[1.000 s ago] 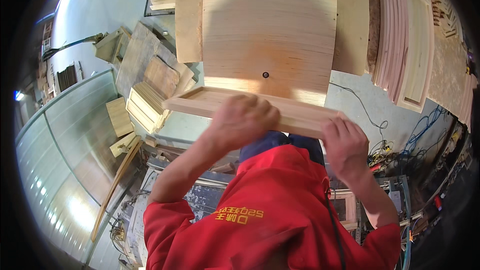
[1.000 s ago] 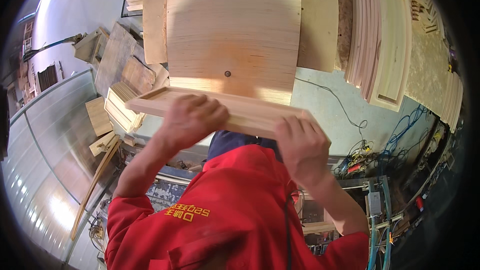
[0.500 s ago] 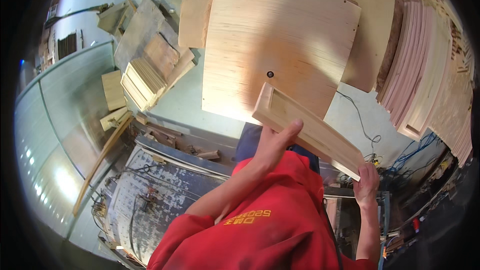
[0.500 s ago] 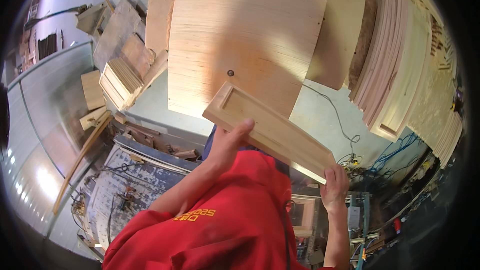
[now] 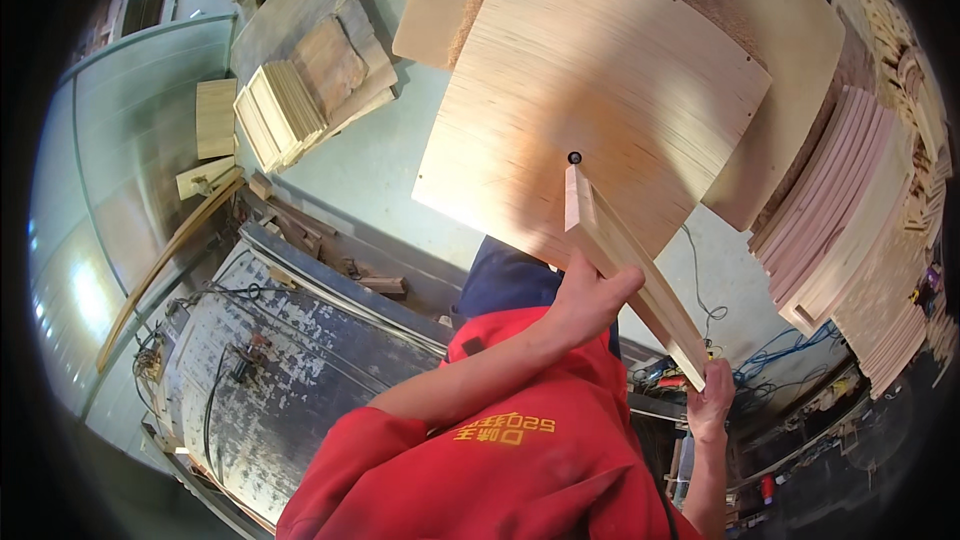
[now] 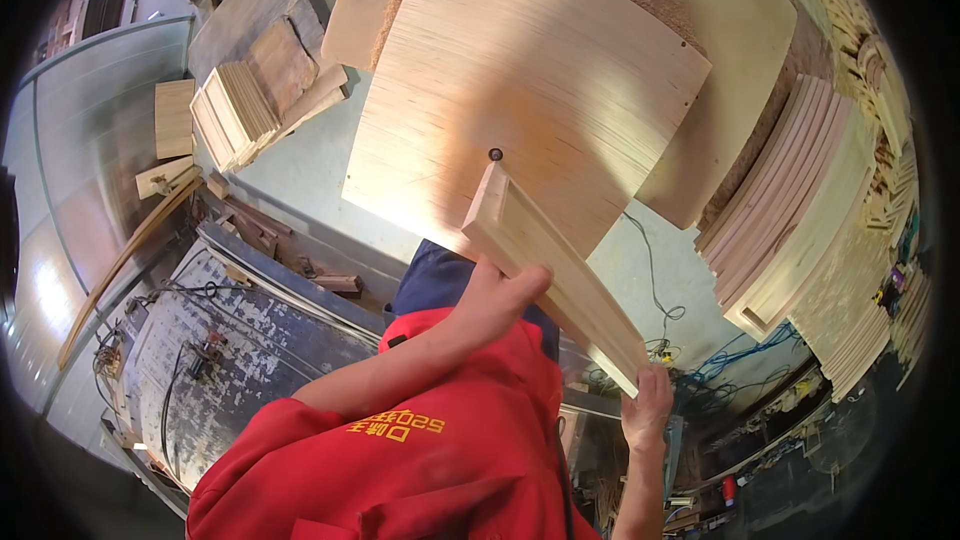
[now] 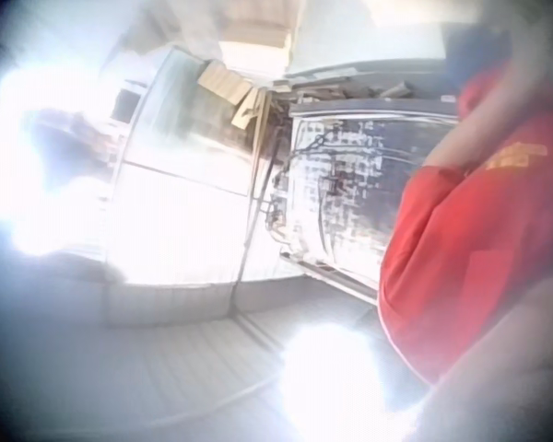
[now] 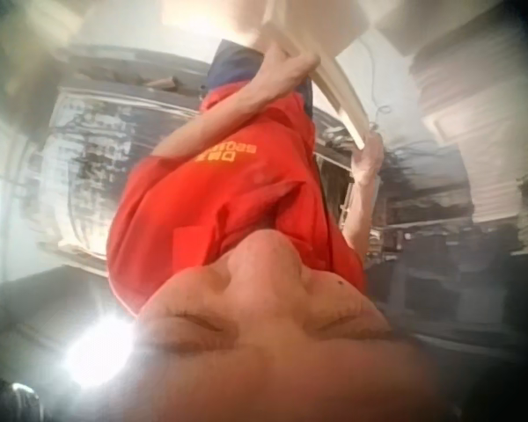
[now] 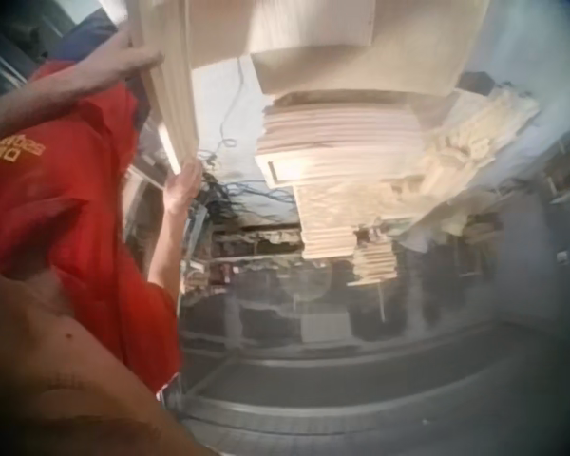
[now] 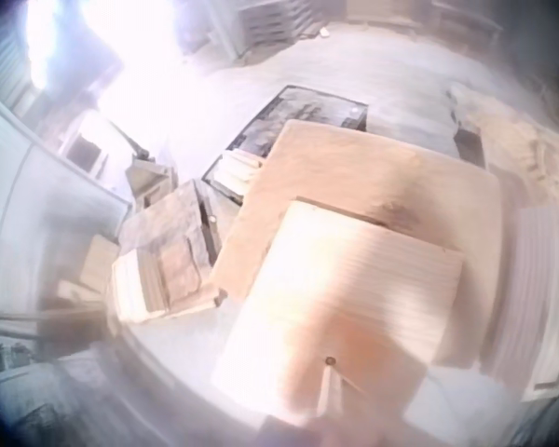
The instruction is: The person repeatedly picks up rectangular wooden panels, aligns them on a workbench, and stacks them. The person handles each panel individually, turning them over and placing them in a growing stack.
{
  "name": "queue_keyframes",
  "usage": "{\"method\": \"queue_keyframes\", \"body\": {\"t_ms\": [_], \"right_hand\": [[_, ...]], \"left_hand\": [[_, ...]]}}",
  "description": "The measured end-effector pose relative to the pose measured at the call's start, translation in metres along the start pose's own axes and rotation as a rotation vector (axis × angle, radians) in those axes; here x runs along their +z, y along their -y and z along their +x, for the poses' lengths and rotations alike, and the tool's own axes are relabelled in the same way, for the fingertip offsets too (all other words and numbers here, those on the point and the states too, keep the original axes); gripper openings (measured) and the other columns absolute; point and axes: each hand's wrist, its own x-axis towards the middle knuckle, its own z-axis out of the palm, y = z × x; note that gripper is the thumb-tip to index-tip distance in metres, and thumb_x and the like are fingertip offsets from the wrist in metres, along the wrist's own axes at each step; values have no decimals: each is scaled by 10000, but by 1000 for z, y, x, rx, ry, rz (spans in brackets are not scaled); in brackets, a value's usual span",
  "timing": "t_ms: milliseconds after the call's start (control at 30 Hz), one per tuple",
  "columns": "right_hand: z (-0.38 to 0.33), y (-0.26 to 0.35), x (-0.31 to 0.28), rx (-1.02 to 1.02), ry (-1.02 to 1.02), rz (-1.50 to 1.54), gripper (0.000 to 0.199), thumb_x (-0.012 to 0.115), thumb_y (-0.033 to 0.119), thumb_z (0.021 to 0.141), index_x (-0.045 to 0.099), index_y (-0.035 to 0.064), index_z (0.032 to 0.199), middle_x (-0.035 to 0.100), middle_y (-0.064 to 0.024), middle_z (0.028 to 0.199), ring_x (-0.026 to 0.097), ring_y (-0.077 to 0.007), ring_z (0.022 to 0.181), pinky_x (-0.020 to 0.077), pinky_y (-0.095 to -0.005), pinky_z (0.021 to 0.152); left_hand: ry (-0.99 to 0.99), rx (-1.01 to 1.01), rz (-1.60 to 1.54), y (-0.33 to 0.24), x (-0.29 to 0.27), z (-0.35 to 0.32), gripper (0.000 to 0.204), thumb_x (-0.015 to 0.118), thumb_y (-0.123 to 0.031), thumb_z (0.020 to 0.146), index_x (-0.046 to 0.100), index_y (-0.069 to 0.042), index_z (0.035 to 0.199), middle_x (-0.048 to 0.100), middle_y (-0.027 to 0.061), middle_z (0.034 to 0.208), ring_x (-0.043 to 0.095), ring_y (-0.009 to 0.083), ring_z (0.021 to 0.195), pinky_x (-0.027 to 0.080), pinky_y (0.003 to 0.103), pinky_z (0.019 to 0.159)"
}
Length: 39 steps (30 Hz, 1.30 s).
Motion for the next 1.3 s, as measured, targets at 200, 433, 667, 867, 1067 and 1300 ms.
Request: {"method": "queue_keyframes", "body": {"t_ms": [200,433,667,867,1067,1300], "right_hand": [[7,6,0,-17,-26,10,412,813,-13,777,545,31,1086,579,-218,1018,599,-483,943,495,-557,777],[28,22,-1,-69,-54,-4,367,748,-61,728,548,18,1026,558,-210,981,587,-483,898,486,-556,740],[71,58,-17,-122,-72,13,361,720,-75,694,528,24,983,528,-200,941,574,-469,843,466,-543,694],[105,86,-22,-167,-64,-3,431,763,-48,597,544,54,954,534,-160,958,613,-415,876,519,-497,725],[127,107,-17,-198,-25,-35,349,749,35,660,564,67,954,551,-129,967,619,-362,904,553,-459,775],[154,135,-17,-229,-42,-19,203,677,87,775,580,73,954,561,-106,965,626,-308,899,557,-419,797]], "left_hand": [[-14,31,29,-5,-2,3,427,691,-173,972,591,63,1314,696,97,1176,670,176,1092,565,357,934],[-21,-70,47,-37,-21,8,487,700,-153,947,547,75,1350,690,129,1191,691,182,1054,595,355,866],[-138,-55,5,-66,-44,15,437,688,-151,960,575,47,1333,680,91,1121,707,182,955,603,332,783],[-168,46,-41,-103,-67,22,546,644,-138,968,476,33,1459,650,147,1261,736,269,1073,675,454,876],[-190,115,-9,-131,-91,29,550,623,-144,963,485,37,1464,646,161,1287,723,276,1117,668,451,896],[-207,100,38,-155,-121,36,640,651,-232,966,480,-31,1549,644,128,1406,661,271,1287,571,441,1068]]}}
